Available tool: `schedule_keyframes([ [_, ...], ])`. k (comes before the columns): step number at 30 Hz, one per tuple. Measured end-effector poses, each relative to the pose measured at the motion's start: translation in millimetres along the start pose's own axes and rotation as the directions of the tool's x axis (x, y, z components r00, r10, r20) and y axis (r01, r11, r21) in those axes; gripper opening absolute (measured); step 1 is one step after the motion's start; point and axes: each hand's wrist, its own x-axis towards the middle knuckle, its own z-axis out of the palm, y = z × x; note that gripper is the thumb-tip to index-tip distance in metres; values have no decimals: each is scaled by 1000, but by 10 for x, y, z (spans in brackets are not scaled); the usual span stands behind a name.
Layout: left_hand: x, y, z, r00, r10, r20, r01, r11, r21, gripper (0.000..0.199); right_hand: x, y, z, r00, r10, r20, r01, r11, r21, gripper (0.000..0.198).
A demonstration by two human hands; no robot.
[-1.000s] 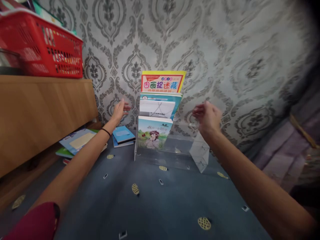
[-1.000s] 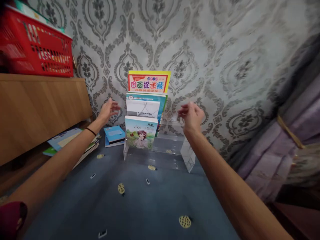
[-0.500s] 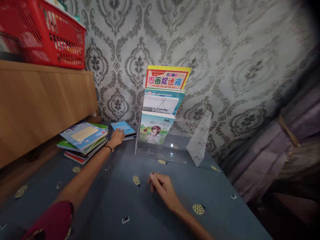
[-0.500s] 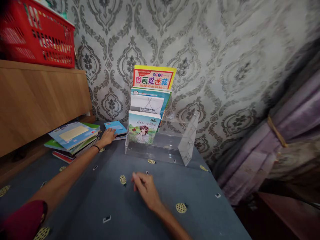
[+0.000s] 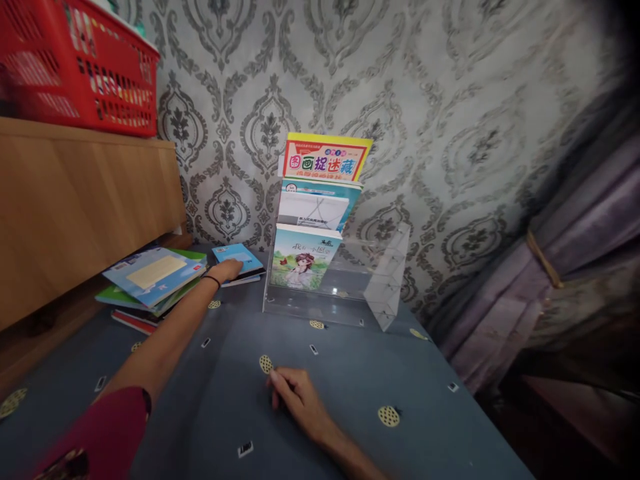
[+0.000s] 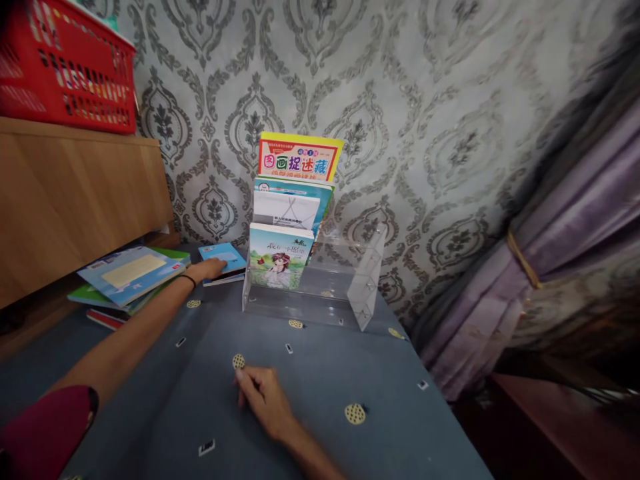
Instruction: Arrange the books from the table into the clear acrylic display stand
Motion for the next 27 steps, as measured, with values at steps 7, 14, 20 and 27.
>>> schedule_keyframes([
  [7,106,151,-19,998,69,14,-69,996,53,33,2,-21,-12,999,-32,21,33,998,-45,71],
  [14,-114,199,1,994,104,-37,-99,988,118,35,7,-11,-31,998,-37,44,38,999,-31,70],
  [20,-379,143,-185,988,138,-75,-122,975,184,36,12,9,-39,998,-44,53,47,997,-56,72],
  [27,-739,197,-283,973,205,-105,-184,965,187,33,16,18,-29,998,-41,54,44,998,-52,70],
])
